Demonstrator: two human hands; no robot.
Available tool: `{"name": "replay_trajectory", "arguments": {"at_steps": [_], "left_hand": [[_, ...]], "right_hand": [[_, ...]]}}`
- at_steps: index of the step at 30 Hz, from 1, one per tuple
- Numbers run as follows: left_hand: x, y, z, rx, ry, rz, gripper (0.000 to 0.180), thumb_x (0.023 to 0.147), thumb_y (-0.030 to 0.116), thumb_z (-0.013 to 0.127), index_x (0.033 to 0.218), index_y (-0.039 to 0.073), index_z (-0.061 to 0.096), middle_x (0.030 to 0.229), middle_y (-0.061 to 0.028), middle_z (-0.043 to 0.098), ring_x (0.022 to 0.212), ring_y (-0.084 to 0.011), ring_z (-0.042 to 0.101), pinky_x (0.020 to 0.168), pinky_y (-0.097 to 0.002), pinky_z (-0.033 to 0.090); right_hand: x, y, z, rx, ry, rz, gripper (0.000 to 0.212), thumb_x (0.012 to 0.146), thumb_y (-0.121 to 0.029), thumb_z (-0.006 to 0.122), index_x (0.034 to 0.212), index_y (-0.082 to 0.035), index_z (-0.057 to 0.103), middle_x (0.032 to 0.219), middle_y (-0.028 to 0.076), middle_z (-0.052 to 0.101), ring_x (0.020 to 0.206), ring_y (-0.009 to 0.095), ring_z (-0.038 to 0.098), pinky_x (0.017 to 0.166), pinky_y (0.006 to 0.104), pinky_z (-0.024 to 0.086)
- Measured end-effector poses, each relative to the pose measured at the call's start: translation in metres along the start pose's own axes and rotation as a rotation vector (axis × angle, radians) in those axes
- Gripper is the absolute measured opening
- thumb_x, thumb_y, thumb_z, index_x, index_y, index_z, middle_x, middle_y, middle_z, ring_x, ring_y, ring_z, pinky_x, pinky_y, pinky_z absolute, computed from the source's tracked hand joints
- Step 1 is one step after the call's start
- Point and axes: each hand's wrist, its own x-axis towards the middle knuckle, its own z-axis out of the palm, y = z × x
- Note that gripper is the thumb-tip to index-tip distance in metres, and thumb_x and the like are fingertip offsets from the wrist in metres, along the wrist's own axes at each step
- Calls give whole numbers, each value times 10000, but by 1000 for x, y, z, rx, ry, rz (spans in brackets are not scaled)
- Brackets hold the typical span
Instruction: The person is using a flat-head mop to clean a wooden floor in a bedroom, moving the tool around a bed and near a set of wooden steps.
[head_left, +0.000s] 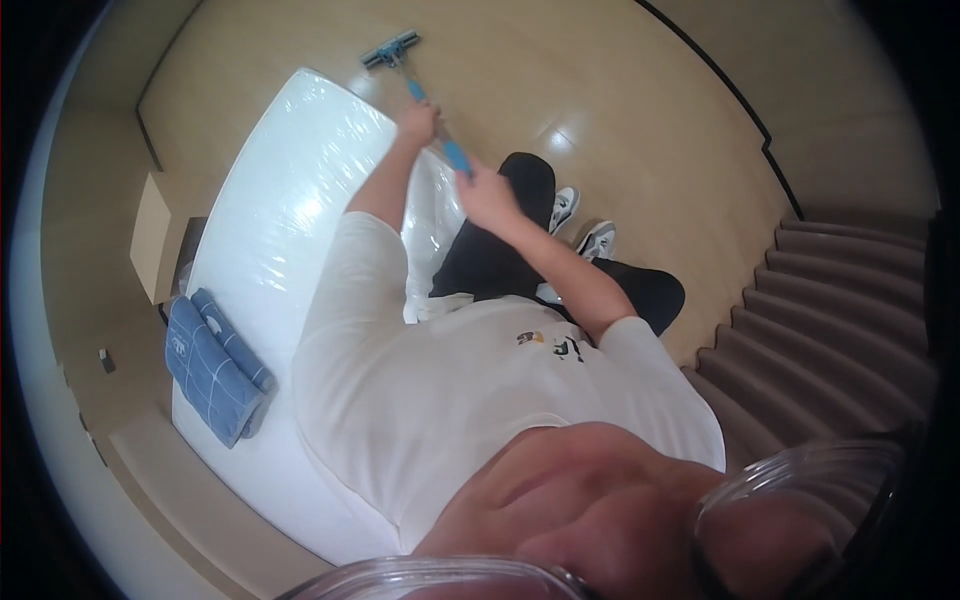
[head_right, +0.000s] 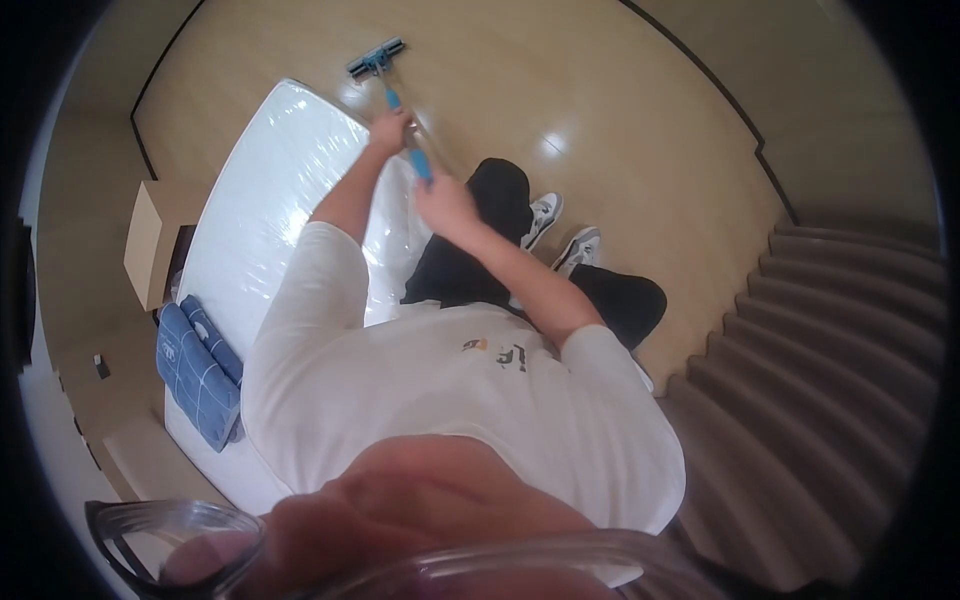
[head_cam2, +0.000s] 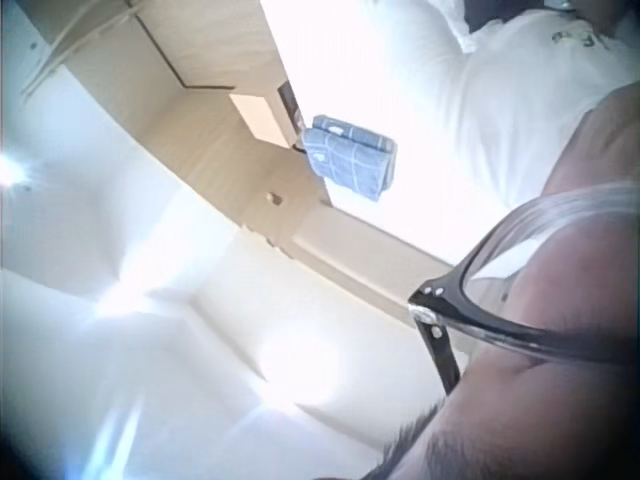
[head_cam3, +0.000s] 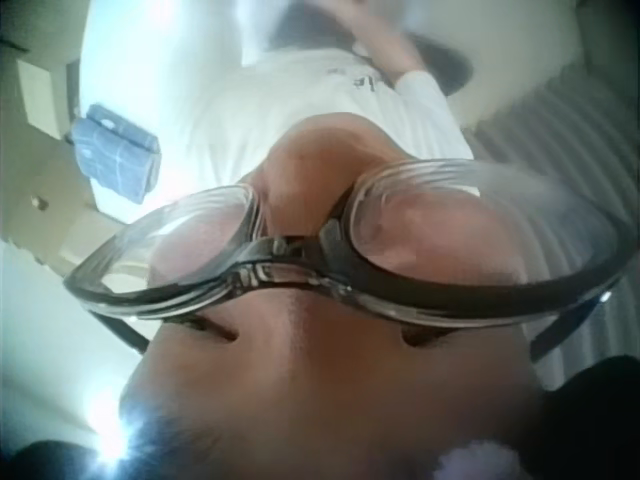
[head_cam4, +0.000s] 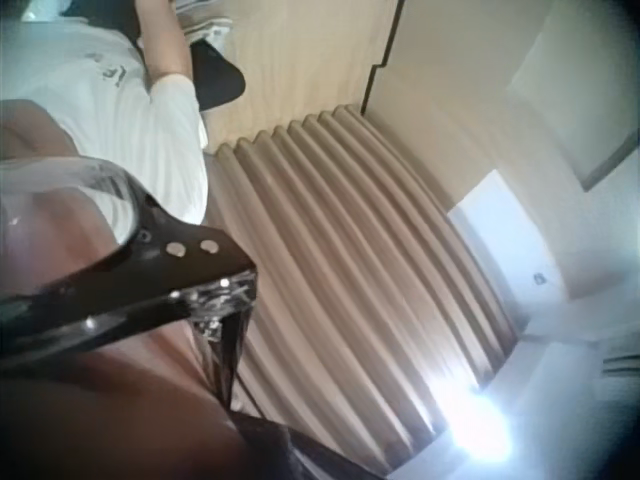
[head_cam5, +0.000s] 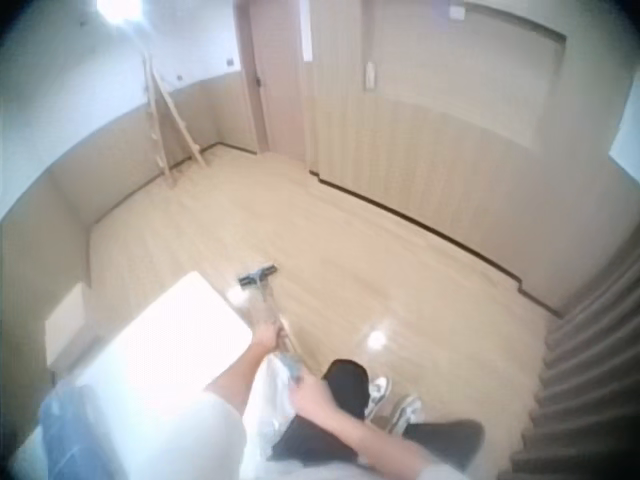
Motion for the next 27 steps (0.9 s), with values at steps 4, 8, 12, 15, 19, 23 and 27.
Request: {"name": "replay_trajectory", "arguments": {"at_steps": [4,8,12,15,19,23,27], "left_hand": [[36,164,-2,-28,-297,234,192,777,290,657,864,141,742,894,-119,710,850,-307,680,740,-437,538],[12,333,-33,-270,-389,527,296,790,357,618,812,84,732,811,-153,695,771,-331,674,679,-466,543],[-62,480,-81,-565,-407,773,269,726,334,615,747,89,726,734,-157,676,739,-348,665,670,-467,537],[-109,536,-99,-849,-354,954,253,725,309,627,767,75,713,736,-159,672,726,-362,660,657,-479,532],[-150,567,-94,-846,-451,1065,216,707,274,614,758,85,706,736,-155,670,728,-368,658,662,-481,530],[-158,565,-55,-911,-595,1163,201,703,246,594,765,87,701,753,-176,668,734,-384,650,657,-492,515],[-144,544,4,-838,-620,1170,213,714,236,588,817,84,695,768,-189,665,725,-381,644,646,-496,505]], "right_hand": [[-33,94,-130,181,278,53,307,935,-226,574,1145,-14,642,732,100,608,665,122,523,621,304,467],[-132,68,-297,-167,675,395,304,927,-226,500,957,-36,734,666,12,529,621,108,457,572,294,388],[-270,73,-408,-513,1068,396,305,883,-217,524,842,34,691,674,51,558,677,107,466,629,286,415],[-341,48,-430,-528,1305,469,438,943,-364,558,844,39,701,729,71,651,712,130,520,693,321,445],[-411,72,-427,-644,1525,537,476,935,-411,568,892,43,706,765,147,684,683,196,540,699,380,451],[-458,140,-397,-725,1514,847,469,929,-386,530,960,61,669,819,224,667,728,262,578,766,412,453],[-421,178,-345,-610,1484,851,475,922,-376,543,889,84,656,758,216,651,680,222,519,719,398,455]]}}
